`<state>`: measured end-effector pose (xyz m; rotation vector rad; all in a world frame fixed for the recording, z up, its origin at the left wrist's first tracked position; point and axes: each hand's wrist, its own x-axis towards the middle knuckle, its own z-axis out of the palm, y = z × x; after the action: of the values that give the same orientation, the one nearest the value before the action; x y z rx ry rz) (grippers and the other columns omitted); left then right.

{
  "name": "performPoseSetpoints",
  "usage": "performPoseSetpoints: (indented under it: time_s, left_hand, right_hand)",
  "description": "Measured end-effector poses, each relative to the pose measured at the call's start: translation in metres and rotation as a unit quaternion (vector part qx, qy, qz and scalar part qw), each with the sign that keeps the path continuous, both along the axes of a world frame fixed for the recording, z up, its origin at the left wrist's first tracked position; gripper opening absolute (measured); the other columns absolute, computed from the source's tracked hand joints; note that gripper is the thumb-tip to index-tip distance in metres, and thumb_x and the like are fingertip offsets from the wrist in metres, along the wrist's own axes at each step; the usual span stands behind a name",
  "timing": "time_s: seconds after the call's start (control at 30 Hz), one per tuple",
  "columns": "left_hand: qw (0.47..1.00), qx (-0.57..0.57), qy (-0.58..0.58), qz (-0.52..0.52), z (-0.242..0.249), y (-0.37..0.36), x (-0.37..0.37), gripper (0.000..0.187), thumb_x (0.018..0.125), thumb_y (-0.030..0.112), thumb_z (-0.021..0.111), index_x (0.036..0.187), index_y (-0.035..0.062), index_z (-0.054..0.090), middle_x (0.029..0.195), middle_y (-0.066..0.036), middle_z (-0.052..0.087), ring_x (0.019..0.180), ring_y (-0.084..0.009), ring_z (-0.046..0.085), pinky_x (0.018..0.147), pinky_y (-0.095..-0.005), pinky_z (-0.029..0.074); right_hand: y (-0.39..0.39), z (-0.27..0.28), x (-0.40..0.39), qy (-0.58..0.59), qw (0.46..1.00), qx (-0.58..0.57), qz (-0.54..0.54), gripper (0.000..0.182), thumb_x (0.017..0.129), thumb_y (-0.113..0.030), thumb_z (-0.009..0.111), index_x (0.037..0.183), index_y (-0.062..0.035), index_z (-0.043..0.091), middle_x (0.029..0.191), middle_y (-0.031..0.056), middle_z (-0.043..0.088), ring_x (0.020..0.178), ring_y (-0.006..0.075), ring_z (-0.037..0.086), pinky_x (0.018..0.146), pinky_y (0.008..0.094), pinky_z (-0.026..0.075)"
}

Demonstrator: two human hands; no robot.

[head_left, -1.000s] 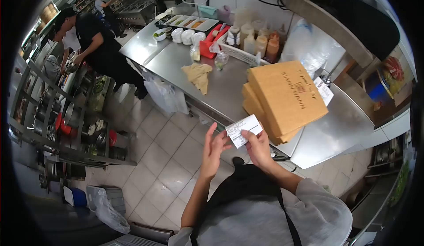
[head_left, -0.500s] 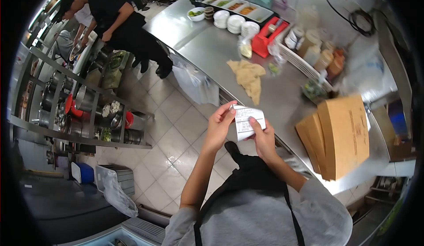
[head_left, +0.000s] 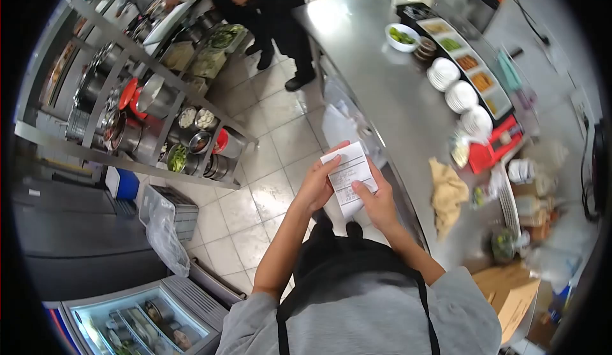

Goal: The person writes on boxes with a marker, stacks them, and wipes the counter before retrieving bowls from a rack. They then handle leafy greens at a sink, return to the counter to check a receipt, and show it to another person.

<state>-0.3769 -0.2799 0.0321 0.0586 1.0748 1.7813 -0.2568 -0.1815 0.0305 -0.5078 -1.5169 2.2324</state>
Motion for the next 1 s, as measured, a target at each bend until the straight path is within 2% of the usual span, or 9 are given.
performPoseSetpoints:
  time_s: [0.2,0.27,0.37,0.53,0.6,0.83,0.9,0.93,1.0]
  left_hand:
    - [0.992,0.085,0.022,0.096,0.003,-0.027,-0.130,0.039,0.094,0.015,0.046,0.131,0.0050,0.041,0.124,-0.009,0.052,0.105,-0.0164,0.054,0.091,-0.0289,0.045]
    - [0.984,0.108,0.058,0.132,0.006,-0.038,-0.177,0.041,0.094,0.016,0.044,0.133,0.0045,0.037,0.128,-0.010,0.049,0.107,-0.0176,0.053,0.091,-0.0296,0.044]
    - [0.985,0.111,0.074,0.112,0.020,-0.055,-0.247,0.042,0.095,0.015,0.043,0.134,0.0043,0.035,0.131,-0.011,0.046,0.108,-0.0182,0.053,0.092,-0.0299,0.044]
    - [0.979,0.104,0.051,0.166,0.013,-0.061,-0.348,0.034,0.093,0.009,0.043,0.126,0.0044,0.043,0.113,-0.011,0.055,0.101,-0.0196,0.055,0.090,-0.0307,0.045]
    - [0.971,0.091,0.008,0.219,0.003,-0.059,-0.383,0.029,0.087,0.001,0.042,0.114,0.0041,0.049,0.101,-0.010,0.057,0.092,-0.0194,0.056,0.086,-0.0310,0.046]
    - [0.940,0.091,0.125,0.304,-0.044,-0.035,-0.523,0.014,0.082,-0.002,0.038,0.090,0.0048,0.048,0.077,-0.005,0.050,0.078,-0.0156,0.050,0.074,-0.0272,0.041]
    - [0.913,0.112,0.130,0.371,-0.041,-0.029,-0.568,0.013,0.084,-0.002,0.035,0.083,0.0062,0.046,0.068,-0.004,0.043,0.074,-0.0150,0.047,0.071,-0.0269,0.040]
    - [0.898,0.193,0.158,0.363,-0.064,-0.035,-0.602,0.016,0.088,0.000,0.035,0.095,0.0067,0.048,0.077,-0.005,0.050,0.080,-0.0156,0.051,0.072,-0.0268,0.041]
    - [0.884,0.162,0.129,0.419,-0.012,-0.031,-0.642,0.016,0.091,0.005,0.037,0.103,0.0084,0.046,0.086,-0.006,0.052,0.087,-0.0162,0.052,0.074,-0.0257,0.040]
  right_hand:
    - [-0.018,0.006,-0.124,0.021,0.996,0.079,0.039,0.048,0.085,-0.001,0.052,0.132,-0.0026,0.041,0.112,0.0105,0.057,0.091,0.0117,0.057,0.075,0.0245,0.048]
    - [-0.015,-0.001,-0.168,-0.039,0.975,0.077,0.207,0.041,0.087,-0.001,0.050,0.128,-0.0018,0.046,0.106,0.0109,0.059,0.073,0.0120,0.061,0.062,0.0238,0.050]
    - [-0.029,0.009,-0.240,-0.083,0.973,0.090,0.193,0.037,0.088,-0.001,0.048,0.125,-0.0014,0.050,0.099,0.0110,0.061,0.059,0.0121,0.060,0.052,0.0234,0.049]
    - [-0.032,0.011,-0.349,-0.095,0.963,0.113,0.228,0.043,0.087,-0.003,0.047,0.130,-0.0039,0.045,0.098,0.0114,0.062,0.058,0.0118,0.059,0.054,0.0237,0.049]
    - [-0.032,0.004,-0.387,-0.089,0.948,0.175,0.252,0.049,0.084,0.000,0.048,0.133,-0.0056,0.041,0.086,0.0065,0.060,0.057,0.0094,0.055,0.055,0.0239,0.049]
    - [-0.006,-0.010,-0.542,-0.092,0.914,0.226,0.325,0.055,0.079,-0.002,0.051,0.133,-0.0102,0.043,0.086,0.0082,0.062,0.057,0.0086,0.056,0.057,0.0248,0.049]
    - [0.001,-0.002,-0.596,-0.110,0.879,0.311,0.344,0.053,0.077,-0.005,0.053,0.129,-0.0106,0.047,0.072,0.0145,0.063,0.058,0.0147,0.060,0.060,0.0291,0.050]
    - [0.006,-0.010,-0.628,-0.073,0.860,0.364,0.349,0.058,0.075,-0.005,0.054,0.131,-0.0151,0.044,0.072,0.0204,0.061,0.058,0.0234,0.062,0.060,0.0343,0.050]
    - [0.015,-0.017,-0.707,0.010,0.842,0.418,0.341,0.062,0.074,-0.005,0.054,0.133,-0.0166,0.041,0.074,0.0215,0.061,0.057,0.0277,0.061,0.059,0.0368,0.049]
